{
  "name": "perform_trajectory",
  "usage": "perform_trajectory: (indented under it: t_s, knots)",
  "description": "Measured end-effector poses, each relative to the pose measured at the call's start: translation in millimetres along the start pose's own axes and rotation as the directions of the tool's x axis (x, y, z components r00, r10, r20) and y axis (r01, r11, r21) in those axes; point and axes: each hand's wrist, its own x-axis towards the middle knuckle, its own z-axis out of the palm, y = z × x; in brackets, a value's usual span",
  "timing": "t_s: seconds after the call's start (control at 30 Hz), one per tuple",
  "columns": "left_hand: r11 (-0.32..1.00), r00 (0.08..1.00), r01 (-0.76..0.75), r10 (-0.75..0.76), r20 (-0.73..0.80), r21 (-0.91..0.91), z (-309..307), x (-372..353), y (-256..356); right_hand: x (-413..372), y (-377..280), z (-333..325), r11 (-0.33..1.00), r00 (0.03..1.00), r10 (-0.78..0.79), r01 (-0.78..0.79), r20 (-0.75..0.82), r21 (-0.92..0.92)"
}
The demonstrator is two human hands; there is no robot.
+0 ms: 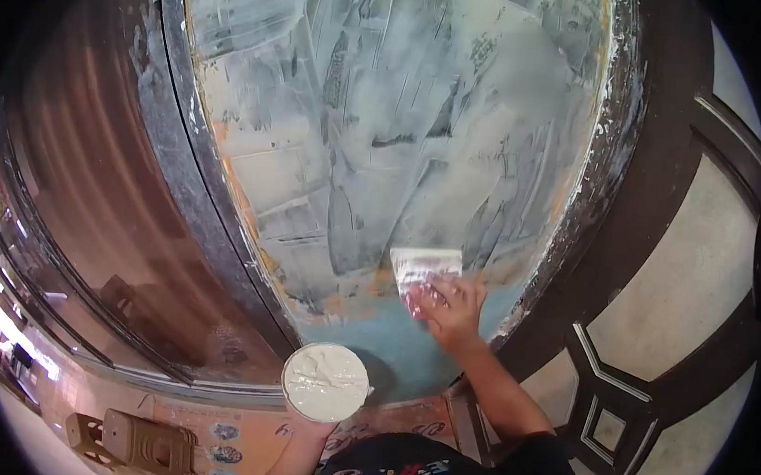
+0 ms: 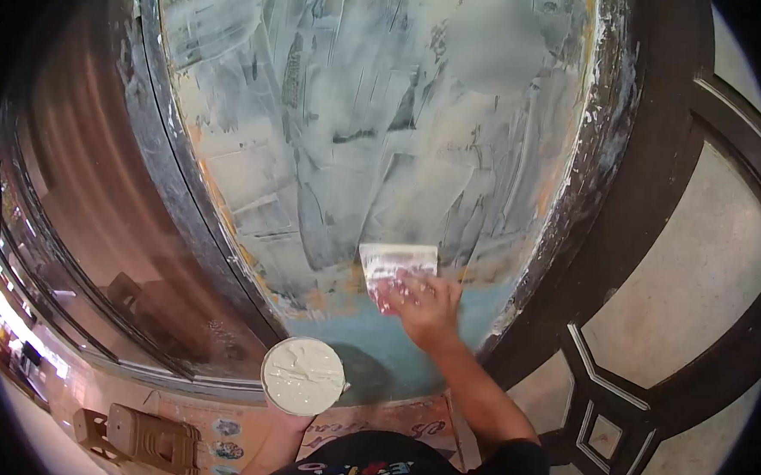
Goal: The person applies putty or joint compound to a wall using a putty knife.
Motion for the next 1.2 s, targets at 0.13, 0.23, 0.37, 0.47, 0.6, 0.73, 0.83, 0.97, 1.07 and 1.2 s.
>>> perform_trajectory:
  t_s: [0.13, 0.23, 0.37, 0.47, 0.6, 0.73, 0.83, 0.97, 1.07, 1.2]
  knots:
    - [0.990, 0.998, 0.057, -0.053, 0.030, -0.131, 7, 0, 0, 28, -17, 37, 0.998, 0.993, 0.060, -0.061, -0.099, -0.006]
    - [0.990, 0.999, 0.031, -0.032, -0.011, -0.135, -6, -6, 5, -52, -41, 105, 0.995, 0.996, -0.074, 0.077, 0.052, -0.063]
    - [0.999, 1.000, -0.013, 0.012, -0.007, -0.031, -17, -17, 19, -137, -81, 106, 0.994, 0.959, -0.093, 0.076, 0.268, 0.073]
    - [0.998, 0.998, -0.057, 0.057, -0.011, -0.034, -20, -25, 28, -148, -87, 96, 0.985, 0.928, -0.090, 0.030, 0.362, 0.169]
    - [0.990, 0.993, -0.100, 0.094, -0.066, -0.101, -22, -26, 35, -64, -86, 61, 0.954, 0.978, -0.104, 0.046, 0.181, 0.298]
    - [0.966, 0.969, -0.132, 0.173, 0.178, -0.221, -29, -29, 39, -21, -92, 77, 0.990, 0.996, -0.083, 0.080, 0.023, 0.114]
    - [0.980, 0.979, -0.199, 0.197, 0.060, 0.027, -20, -30, 45, -77, -88, 126, 0.989, 0.969, -0.146, 0.139, 0.198, 0.053]
    - [0.957, 0.992, -0.113, 0.095, -0.080, -0.266, -26, -30, 55, -151, -114, 130, 0.978, 0.957, -0.094, 0.036, 0.273, 0.207]
    - [0.984, 0.992, -0.112, 0.104, -0.065, -0.139, -25, -36, 58, -141, -125, 100, 0.948, 0.907, -0.013, -0.123, 0.421, 0.293]
    - [0.993, 0.990, -0.120, 0.122, -0.076, 0.021, -23, -40, 63, -89, -135, 85, 0.844, 0.828, 0.077, -0.350, 0.555, 0.405]
